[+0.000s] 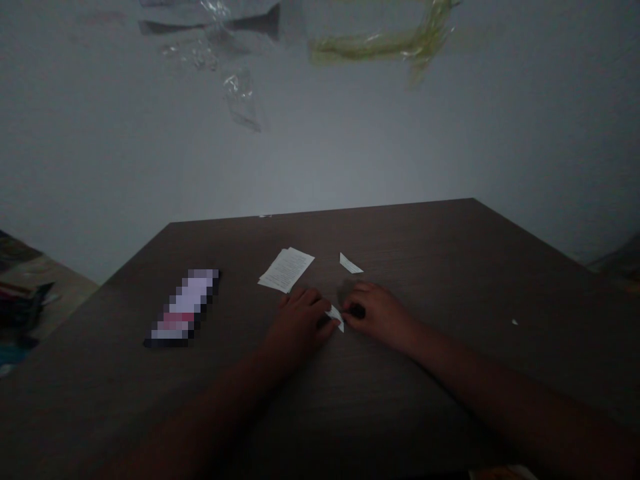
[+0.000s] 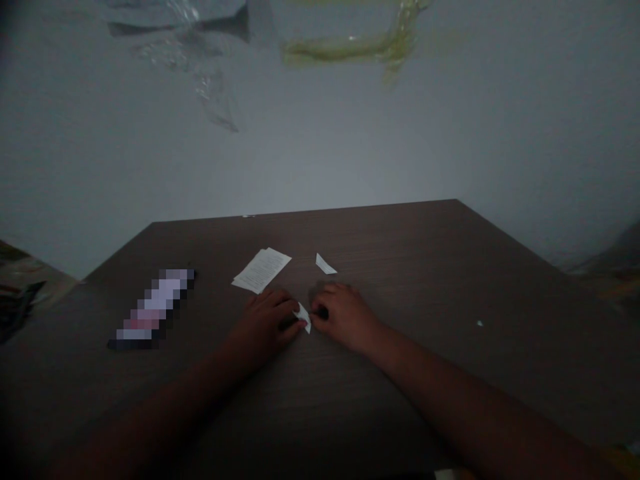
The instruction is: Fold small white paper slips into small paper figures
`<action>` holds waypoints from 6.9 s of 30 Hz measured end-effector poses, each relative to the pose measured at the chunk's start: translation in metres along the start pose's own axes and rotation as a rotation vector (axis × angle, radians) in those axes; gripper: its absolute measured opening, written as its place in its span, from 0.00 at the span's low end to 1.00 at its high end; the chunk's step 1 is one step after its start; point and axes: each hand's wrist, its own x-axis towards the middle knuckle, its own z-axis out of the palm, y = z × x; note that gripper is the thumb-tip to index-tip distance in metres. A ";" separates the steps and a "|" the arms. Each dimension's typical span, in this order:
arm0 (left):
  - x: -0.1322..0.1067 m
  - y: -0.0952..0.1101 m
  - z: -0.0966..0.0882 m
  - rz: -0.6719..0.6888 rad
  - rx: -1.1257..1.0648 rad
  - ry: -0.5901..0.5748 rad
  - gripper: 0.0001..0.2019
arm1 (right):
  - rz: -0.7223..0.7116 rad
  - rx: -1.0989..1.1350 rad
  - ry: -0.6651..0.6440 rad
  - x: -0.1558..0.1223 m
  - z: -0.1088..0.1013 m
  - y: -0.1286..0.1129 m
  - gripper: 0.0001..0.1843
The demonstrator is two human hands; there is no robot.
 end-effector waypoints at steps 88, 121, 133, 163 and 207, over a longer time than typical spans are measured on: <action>-0.009 -0.009 -0.012 0.231 -0.135 -0.141 0.15 | -0.013 -0.003 0.256 0.011 0.004 0.025 0.12; 0.003 -0.016 0.021 -0.164 -1.129 0.153 0.05 | 0.237 0.912 0.110 -0.009 0.015 -0.020 0.12; 0.003 -0.016 0.035 -0.243 -1.322 0.120 0.16 | 0.248 0.981 0.083 -0.009 0.017 -0.018 0.14; -0.016 0.002 0.019 0.088 -0.723 0.339 0.14 | 0.208 0.992 0.131 -0.008 0.019 -0.020 0.12; 0.012 -0.033 0.024 -0.317 -1.016 0.378 0.12 | 0.124 -0.194 0.105 0.012 -0.001 0.050 0.26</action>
